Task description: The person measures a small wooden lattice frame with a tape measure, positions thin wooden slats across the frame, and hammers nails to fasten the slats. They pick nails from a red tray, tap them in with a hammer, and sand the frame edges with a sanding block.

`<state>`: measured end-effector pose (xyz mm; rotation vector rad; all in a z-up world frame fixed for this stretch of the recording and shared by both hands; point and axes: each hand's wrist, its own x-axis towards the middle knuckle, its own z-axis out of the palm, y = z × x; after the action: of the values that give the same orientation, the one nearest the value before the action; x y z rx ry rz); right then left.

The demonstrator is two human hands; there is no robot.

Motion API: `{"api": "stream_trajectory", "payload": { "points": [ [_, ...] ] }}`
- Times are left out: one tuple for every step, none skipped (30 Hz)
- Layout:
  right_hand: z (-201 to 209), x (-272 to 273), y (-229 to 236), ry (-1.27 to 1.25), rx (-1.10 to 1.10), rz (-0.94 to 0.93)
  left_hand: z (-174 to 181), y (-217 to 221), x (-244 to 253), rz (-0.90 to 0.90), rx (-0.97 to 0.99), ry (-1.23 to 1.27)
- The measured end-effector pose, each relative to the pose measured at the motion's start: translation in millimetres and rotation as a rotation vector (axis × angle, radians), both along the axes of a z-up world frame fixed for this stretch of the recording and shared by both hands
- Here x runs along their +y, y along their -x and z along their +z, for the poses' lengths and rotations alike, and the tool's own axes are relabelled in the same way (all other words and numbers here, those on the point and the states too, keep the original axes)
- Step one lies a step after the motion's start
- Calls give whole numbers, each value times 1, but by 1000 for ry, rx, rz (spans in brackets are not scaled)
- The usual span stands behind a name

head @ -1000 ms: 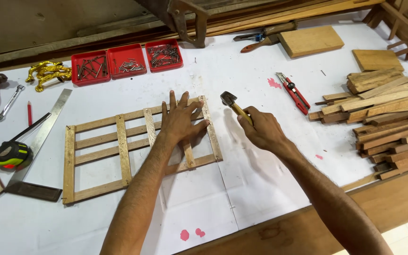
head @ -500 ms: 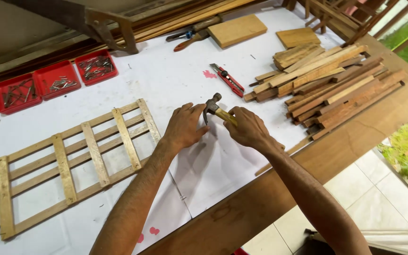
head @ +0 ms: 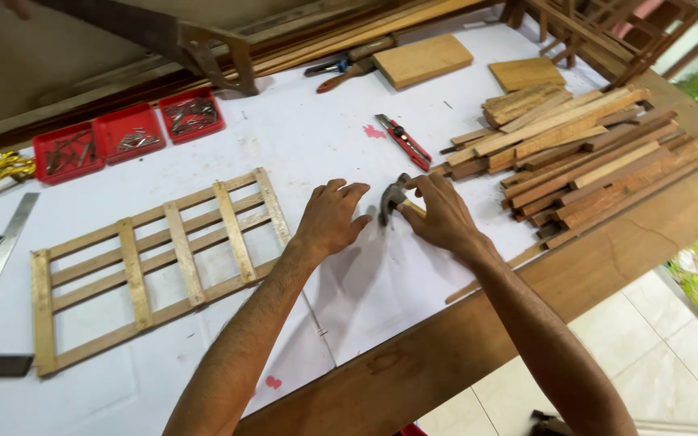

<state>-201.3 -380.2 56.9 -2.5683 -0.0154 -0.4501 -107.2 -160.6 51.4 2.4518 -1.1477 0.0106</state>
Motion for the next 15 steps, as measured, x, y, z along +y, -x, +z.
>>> {"api": "stream_trajectory", "payload": {
  "points": [
    [10,12,-3,0,-5,32,5,0,12,32,-5,0],
    [21,24,-6,-7,65,22,11,1,25,26,-36,10],
    [30,38,-7,-12,136,14,15,2,40,22,-66,19],
    [29,52,-11,-11,133,47,20,6,58,55,-70,17],
    [30,66,-14,34,121,108,26,9,76,71,-93,36],
    [30,81,-18,78,109,168,33,12,94,87,-116,55],
    [35,101,-20,79,106,194,37,17,115,113,-118,53],
    [40,121,-22,61,130,222,42,21,136,141,-147,79],
    [46,139,-24,47,154,247,46,24,156,167,-176,107],
    [47,156,-29,51,152,270,46,25,176,191,-179,108],
    [49,175,-33,71,138,322,44,28,198,231,-194,111],
    [50,194,-38,90,125,373,42,30,220,271,-209,113],
    [52,213,-41,92,127,398,43,33,243,295,-208,111],
    [54,231,-44,85,140,434,44,37,265,332,-223,123],
    [56,248,-48,78,153,469,44,40,286,367,-240,135]
  ]
}}
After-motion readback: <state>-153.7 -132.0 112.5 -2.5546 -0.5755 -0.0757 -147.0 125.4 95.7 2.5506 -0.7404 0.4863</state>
